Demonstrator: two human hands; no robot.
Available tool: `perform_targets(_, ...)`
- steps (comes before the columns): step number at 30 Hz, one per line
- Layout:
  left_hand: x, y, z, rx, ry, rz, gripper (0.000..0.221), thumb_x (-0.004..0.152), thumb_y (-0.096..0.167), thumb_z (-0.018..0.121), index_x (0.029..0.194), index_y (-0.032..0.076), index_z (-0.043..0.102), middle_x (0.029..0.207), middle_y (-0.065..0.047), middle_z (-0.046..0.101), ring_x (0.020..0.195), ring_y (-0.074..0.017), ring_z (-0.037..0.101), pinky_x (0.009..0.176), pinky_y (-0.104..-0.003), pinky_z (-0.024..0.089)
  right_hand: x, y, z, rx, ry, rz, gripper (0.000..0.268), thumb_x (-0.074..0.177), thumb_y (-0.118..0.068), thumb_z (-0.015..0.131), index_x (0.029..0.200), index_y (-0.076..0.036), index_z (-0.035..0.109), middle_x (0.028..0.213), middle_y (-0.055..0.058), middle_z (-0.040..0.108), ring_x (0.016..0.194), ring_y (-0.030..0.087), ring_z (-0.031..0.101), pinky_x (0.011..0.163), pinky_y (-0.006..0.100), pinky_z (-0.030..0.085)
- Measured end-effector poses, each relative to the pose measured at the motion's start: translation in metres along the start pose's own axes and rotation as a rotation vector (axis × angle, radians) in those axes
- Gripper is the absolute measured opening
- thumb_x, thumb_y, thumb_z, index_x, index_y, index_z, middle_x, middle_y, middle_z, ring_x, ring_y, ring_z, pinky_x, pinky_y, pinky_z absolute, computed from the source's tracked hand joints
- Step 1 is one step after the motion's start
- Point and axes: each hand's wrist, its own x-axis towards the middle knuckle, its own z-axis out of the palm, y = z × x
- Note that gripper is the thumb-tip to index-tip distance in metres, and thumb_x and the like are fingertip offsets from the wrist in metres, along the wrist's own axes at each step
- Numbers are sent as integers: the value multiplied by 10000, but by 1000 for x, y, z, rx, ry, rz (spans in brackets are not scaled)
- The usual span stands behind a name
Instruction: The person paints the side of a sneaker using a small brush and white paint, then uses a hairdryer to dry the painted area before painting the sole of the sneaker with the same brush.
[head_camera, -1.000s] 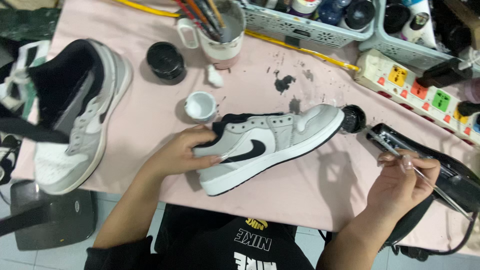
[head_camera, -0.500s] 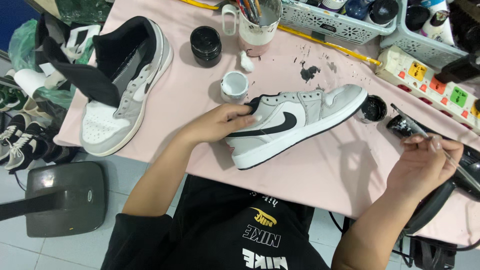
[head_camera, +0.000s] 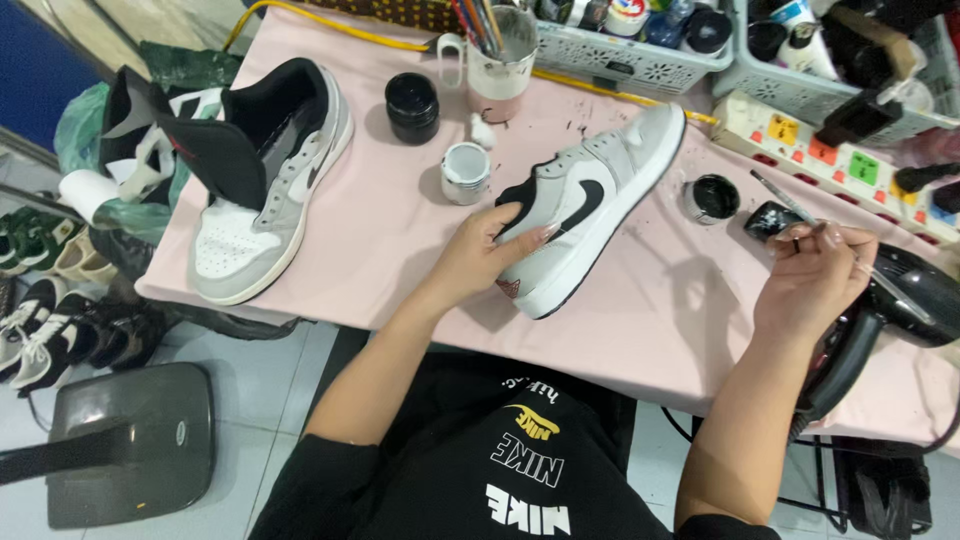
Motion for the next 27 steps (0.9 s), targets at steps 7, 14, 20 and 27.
perform_targets(7,6,-17,31,-287,42,49,267,1024,241,683,1101,-8,629,1013,-6,685,922,-47,577,794,-234,513,-2,-6,4,-7,-10,-38,109,1134,-13,615,1086,-52,526,938,113,651,877,220,682,758,358,556)
perform_targets(14,5,-34,31,-222,109,-39,394,1018,267,664,1293,-12,620,1146,-79,724,1008,-108,642,878,-277,542,-3,-1,1,-51,-45,-77,130,1160,-53,642,1158,-56,512,956,107,646,880,219,673,775,347,545)
perform_targets(20,-2,-18,31,-16,127,-86,526,922,335,748,1288,-13,601,1143,-132,737,1023,-165,703,875,-311,568,-28,-4,21,33,-83,-123,151,1192,-175,613,1149,-89,497,910,128,640,761,210,629,669,310,485)
perform_targets(27,-9,-8,36,-29,214,-115,447,917,331,743,1179,-15,638,1015,-130,759,890,-161,708,767,-309,579,-125,31,77,20,-125,-96,72,1123,-181,551,1120,-121,510,922,116,664,728,175,632,555,302,509)
